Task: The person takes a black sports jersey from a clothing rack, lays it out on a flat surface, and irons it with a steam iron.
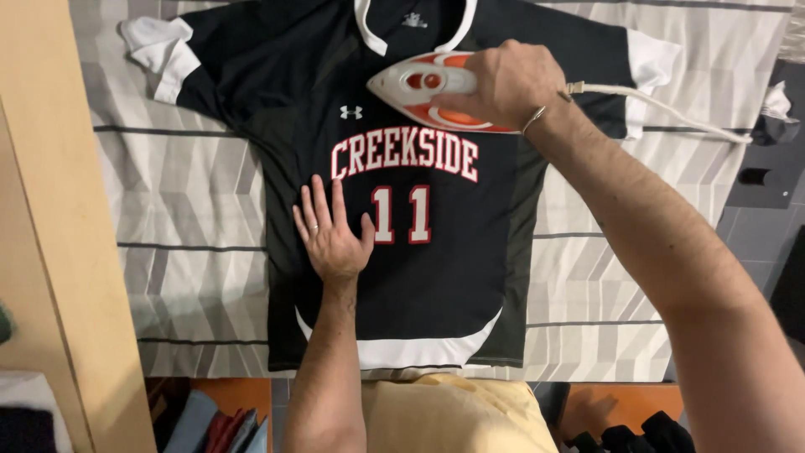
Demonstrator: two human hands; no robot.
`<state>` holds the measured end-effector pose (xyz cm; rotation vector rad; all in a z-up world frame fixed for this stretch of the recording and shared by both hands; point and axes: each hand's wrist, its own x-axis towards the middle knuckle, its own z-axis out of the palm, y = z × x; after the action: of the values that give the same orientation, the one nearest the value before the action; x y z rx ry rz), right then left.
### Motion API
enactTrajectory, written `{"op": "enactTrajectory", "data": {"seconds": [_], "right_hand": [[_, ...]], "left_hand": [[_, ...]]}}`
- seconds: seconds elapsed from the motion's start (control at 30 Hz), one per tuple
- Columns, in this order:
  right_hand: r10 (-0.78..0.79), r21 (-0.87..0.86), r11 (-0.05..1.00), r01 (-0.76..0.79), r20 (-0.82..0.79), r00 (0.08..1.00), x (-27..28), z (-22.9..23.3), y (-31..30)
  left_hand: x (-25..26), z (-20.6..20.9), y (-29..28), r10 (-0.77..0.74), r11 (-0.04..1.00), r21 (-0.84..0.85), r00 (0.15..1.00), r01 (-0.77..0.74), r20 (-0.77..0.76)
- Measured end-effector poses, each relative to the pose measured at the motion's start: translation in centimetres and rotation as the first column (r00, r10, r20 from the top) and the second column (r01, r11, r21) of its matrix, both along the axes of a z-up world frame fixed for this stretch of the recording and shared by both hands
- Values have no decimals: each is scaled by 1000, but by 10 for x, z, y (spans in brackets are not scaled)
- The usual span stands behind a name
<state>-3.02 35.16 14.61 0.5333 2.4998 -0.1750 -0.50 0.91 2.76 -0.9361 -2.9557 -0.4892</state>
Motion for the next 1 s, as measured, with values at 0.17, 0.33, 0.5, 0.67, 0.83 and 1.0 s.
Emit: {"op": "enactTrajectory", "data": {"seconds": [0.17,0.33,0.5,0.67,0.83,1.0], "right_hand": [[32,24,999,-32,-25,999,3,-2,2],[79,12,997,-79,39,996,-1,3,-3],[3,17,1000,-2,-60,998,-3,-1,-2],[79,67,995,-74,-64,995,-5,-3,-1],[-195,53,977,205,-156,968,-7,-9,-10],[-46,241,968,64,-78,996,-5,27,-33]], "left_hand": [[-1,-1,0,11,1000,-1,1000,-11,29],[1,-1,0,12,999,-29,1000,-12,20],[1,-3,0,7,1000,-4,1000,-7,4],[-2,2,0,-5,1000,13,1000,5,17],[-1,-4,-7,-27,1000,-16,1000,27,16],[-50,25,-3,-148,947,286,989,147,-19]]}}
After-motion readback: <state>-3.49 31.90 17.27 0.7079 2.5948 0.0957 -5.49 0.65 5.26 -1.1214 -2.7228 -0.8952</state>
